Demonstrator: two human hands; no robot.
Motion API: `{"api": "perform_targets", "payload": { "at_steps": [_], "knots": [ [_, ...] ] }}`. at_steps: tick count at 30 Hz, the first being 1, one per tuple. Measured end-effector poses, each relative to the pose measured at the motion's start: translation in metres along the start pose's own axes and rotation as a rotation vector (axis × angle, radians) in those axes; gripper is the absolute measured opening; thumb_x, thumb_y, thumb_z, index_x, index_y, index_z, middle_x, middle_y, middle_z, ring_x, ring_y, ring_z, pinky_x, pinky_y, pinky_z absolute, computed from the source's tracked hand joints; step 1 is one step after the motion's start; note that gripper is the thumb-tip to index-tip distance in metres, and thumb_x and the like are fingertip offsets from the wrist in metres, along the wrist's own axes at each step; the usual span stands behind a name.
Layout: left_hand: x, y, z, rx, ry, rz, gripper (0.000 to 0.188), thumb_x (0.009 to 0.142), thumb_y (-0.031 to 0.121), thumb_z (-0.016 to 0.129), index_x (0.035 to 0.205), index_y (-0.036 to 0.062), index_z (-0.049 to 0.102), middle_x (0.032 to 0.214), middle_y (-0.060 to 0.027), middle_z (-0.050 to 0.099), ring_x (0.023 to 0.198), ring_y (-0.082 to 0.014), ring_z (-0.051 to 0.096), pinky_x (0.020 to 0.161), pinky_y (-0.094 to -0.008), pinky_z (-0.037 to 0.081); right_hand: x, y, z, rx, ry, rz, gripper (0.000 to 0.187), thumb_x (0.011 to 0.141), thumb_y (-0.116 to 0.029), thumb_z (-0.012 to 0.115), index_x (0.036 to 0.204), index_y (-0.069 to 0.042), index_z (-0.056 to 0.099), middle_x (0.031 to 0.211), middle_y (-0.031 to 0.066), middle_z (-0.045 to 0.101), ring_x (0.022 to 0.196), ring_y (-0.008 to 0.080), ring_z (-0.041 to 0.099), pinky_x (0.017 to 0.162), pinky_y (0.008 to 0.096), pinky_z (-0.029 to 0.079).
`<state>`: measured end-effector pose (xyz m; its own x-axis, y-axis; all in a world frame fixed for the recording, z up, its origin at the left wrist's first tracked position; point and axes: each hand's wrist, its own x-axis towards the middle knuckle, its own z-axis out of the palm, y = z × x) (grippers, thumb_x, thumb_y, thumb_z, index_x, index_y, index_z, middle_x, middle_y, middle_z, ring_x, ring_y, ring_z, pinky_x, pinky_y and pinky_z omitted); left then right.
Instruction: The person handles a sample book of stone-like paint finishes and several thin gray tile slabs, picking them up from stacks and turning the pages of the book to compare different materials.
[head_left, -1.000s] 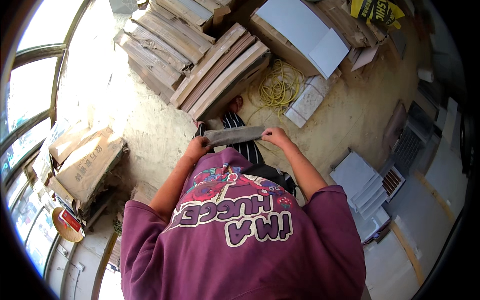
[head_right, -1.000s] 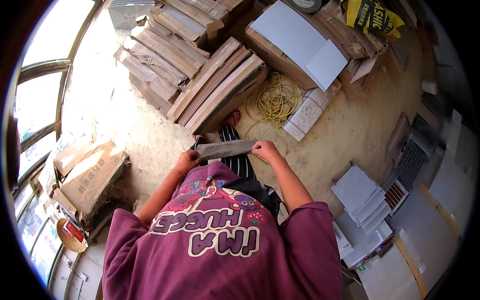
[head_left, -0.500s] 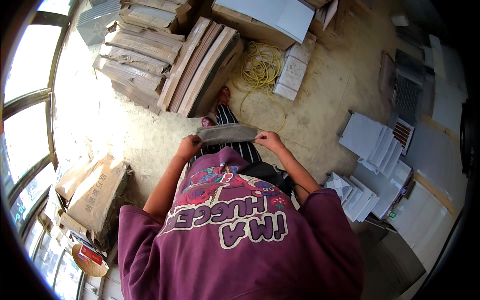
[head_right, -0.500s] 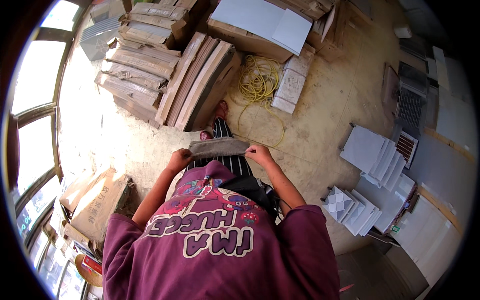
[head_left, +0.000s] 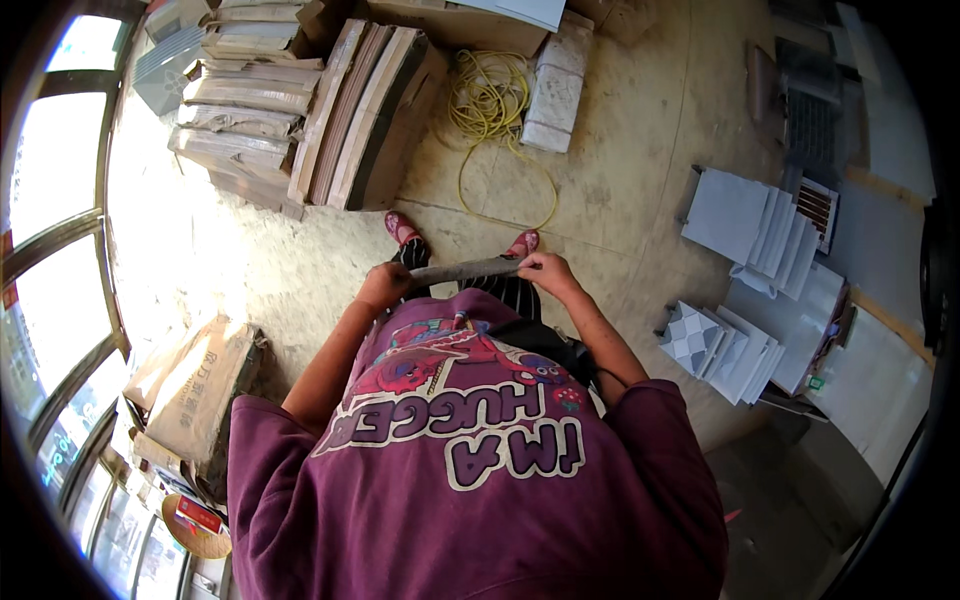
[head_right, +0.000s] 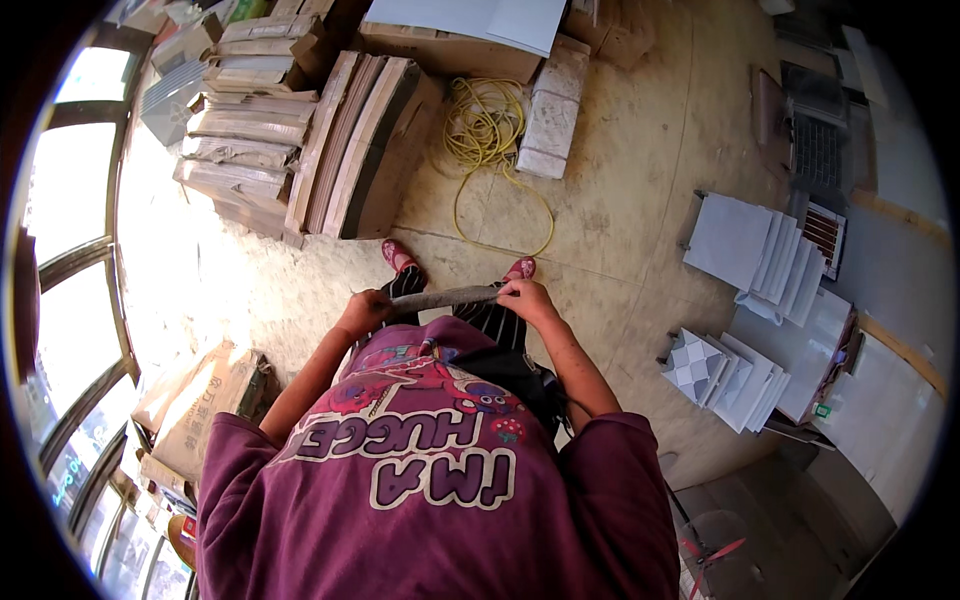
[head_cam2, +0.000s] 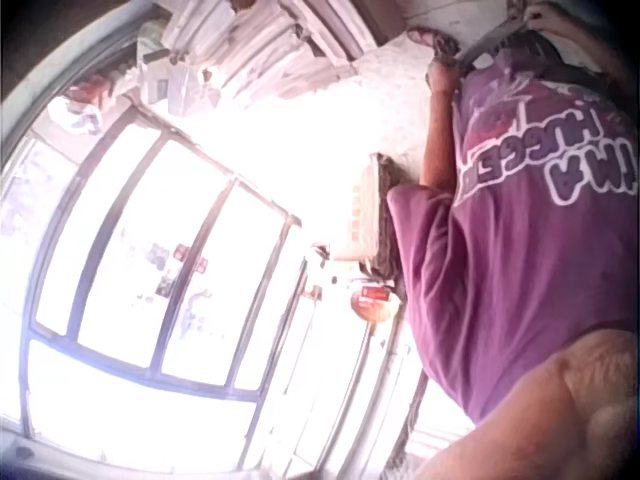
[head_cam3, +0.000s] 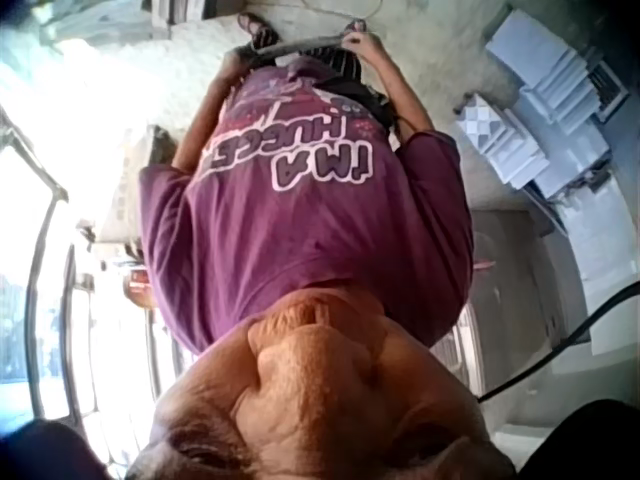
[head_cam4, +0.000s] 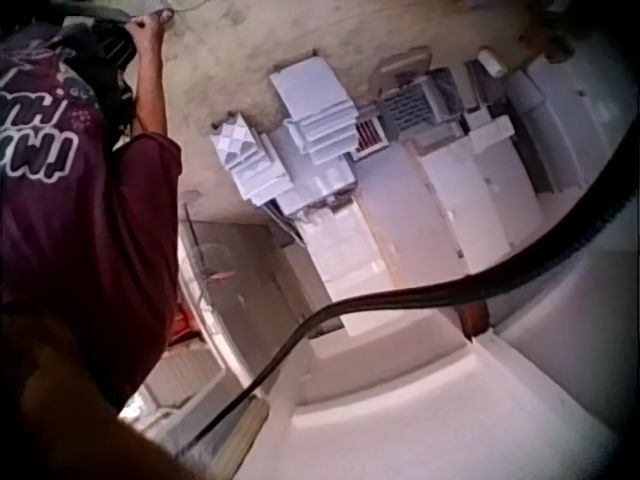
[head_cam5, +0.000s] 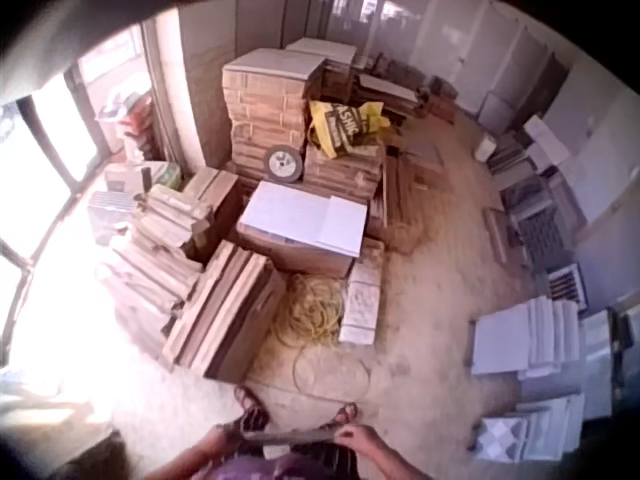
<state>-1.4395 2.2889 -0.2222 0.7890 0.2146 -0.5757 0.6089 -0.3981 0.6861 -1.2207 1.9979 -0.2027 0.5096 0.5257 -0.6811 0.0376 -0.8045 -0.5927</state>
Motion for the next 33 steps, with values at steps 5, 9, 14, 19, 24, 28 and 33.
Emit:
{"api": "perform_targets", "payload": {
  "at_steps": [5, 9, 14, 19, 24, 28, 33],
  "knots": [
    [0.002, 0.044, 0.059, 0.026, -0.001, -0.011, 0.017, 0.073, 0.022, 0.063, 0.076, 0.0053, 0.066, 0.078, -0.0158, 0.064, 0.076, -0.0328, 0.062, 0.070, -0.0396, 0.050, -0.031, 0.071, -0.025, 0.056, -0.054, -0.013, 0.024, 0.068, -0.025, 0.071, 0.085, -0.009, 0.068, 0.082, 0.0103, 0.066, 0.080, 0.0214, 0.063, 0.073, 0.0317, 0.049],
    [0.006, 0.093, 0.130, -0.012, -0.054, -0.048, 0.020, 0.074, 0.025, 0.063, 0.075, 0.0048, 0.066, 0.075, -0.0169, 0.063, 0.074, -0.0339, 0.062, 0.067, -0.0406, 0.050, -0.065, 0.130, -0.070, 0.075, -0.028, 0.029, 0.022, 0.069, -0.021, 0.071, 0.085, -0.006, 0.067, 0.075, 0.0054, 0.065, 0.071, 0.0137, 0.062, 0.066, 0.0268, 0.049],
    [0.030, 0.175, 0.208, 0.088, -0.147, 0.157, 0.018, 0.074, 0.022, 0.062, 0.077, 0.0051, 0.066, 0.079, -0.0172, 0.063, 0.079, -0.0341, 0.061, 0.071, -0.0405, 0.049, -0.100, 0.202, -0.117, 0.145, 0.128, 0.008, 0.020, 0.073, -0.017, 0.070, 0.086, -0.003, 0.066, 0.073, 0.0043, 0.064, 0.066, 0.0099, 0.060, 0.061, 0.0239, 0.047],
    [0.048, 0.224, 0.236, 0.083, -0.138, 0.233, 0.015, 0.075, 0.019, 0.059, 0.081, 0.0068, 0.066, 0.083, -0.0160, 0.062, 0.083, -0.0336, 0.061, 0.074, -0.0400, 0.048, -0.130, 0.226, -0.150, 0.342, 0.158, 0.115, 0.019, 0.077, -0.016, 0.068, 0.088, -0.001, 0.064, 0.071, 0.0018, 0.063, 0.063, 0.0070, 0.057, 0.058, 0.0221, 0.046],
    [0.067, 0.266, 0.239, 0.101, -0.010, 0.286, 0.014, 0.074, 0.017, 0.060, 0.082, 0.0069, 0.065, 0.083, -0.0154, 0.063, 0.081, -0.0333, 0.060, 0.075, -0.0396, 0.048, -0.140, 0.251, -0.171, 0.460, 0.228, 0.067, 0.019, 0.078, -0.014, 0.067, 0.090, 0.001, 0.063, 0.073, 0.0025, 0.063, 0.063, 0.0070, 0.057, 0.058, 0.0213, 0.045],
    [0.080, 0.299, 0.241, 0.080, 0.090, 0.262, 0.014, 0.071, 0.014, 0.065, 0.082, 0.0054, 0.066, 0.082, -0.0134, 0.064, 0.078, -0.0289, 0.062, 0.071, -0.0357, 0.049, -0.137, 0.261, -0.198, 0.535, 0.245, 0.017, 0.022, 0.076, -0.016, 0.068, 0.091, -0.001, 0.064, 0.071, 0.0027, 0.063, 0.062, 0.0080, 0.057, 0.058, 0.0224, 0.045],
    [0.101, 0.324, 0.250, 0.043, 0.107, 0.240, 0.013, 0.072, 0.014, 0.065, 0.081, 0.0054, 0.066, 0.081, -0.0136, 0.064, 0.078, -0.0291, 0.062, 0.072, -0.0359, 0.049, -0.125, 0.271, -0.251, 0.397, 0.271, -0.047, 0.019, 0.076, -0.014, 0.069, 0.090, -0.001, 0.065, 0.071, 0.0024, 0.063, 0.064, 0.0075, 0.057, 0.059, 0.0223, 0.045]
  ]
}}
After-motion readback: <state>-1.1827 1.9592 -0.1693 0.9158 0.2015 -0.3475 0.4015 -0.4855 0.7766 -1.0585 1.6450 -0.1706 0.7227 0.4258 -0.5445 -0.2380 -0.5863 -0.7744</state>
